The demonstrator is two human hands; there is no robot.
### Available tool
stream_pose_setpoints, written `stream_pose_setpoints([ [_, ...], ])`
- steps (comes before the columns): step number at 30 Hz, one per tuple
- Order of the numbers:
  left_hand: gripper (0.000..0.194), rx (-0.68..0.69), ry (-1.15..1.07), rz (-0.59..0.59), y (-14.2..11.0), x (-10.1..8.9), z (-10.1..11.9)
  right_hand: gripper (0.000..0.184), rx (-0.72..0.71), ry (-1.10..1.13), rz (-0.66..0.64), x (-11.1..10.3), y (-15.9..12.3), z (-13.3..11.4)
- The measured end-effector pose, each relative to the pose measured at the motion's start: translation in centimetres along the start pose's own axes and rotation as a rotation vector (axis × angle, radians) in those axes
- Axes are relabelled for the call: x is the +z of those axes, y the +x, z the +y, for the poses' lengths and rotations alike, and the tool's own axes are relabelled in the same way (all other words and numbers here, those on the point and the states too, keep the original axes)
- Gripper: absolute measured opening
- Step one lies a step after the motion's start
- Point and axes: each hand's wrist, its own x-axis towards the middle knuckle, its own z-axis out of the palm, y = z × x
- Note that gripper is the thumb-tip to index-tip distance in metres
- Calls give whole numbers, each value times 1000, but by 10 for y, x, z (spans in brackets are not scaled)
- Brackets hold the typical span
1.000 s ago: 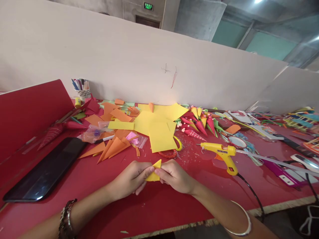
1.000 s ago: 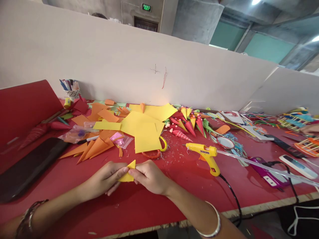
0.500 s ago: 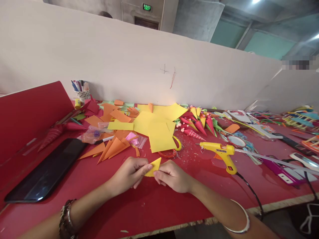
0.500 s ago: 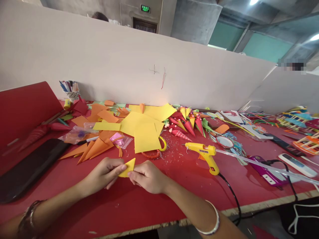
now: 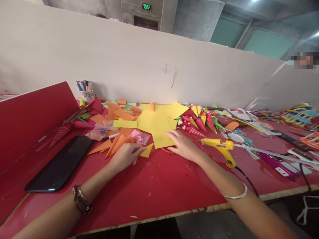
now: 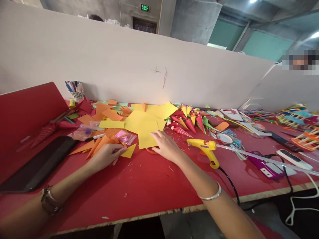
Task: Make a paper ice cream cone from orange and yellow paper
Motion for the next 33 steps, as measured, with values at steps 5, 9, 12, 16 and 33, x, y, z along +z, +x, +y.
stream_pose_setpoints([
  [5,27,-26,214,254,1,5,-1,53,31,-41,-82,5,6,20],
  [9,34,8,158,370,2,5,-1,34,47,-132,-30,5,9,17],
  [12,33,42,129,440,2,3,-1,27,56,-279,76,-5,3,7],
  [16,29,93,83,462,1,2,2,25,-51,-533,250,-25,-24,-17],
  [33,38,519,359,-228,-34,5,26,16,-238,441,-296,-10,-85,-40],
])
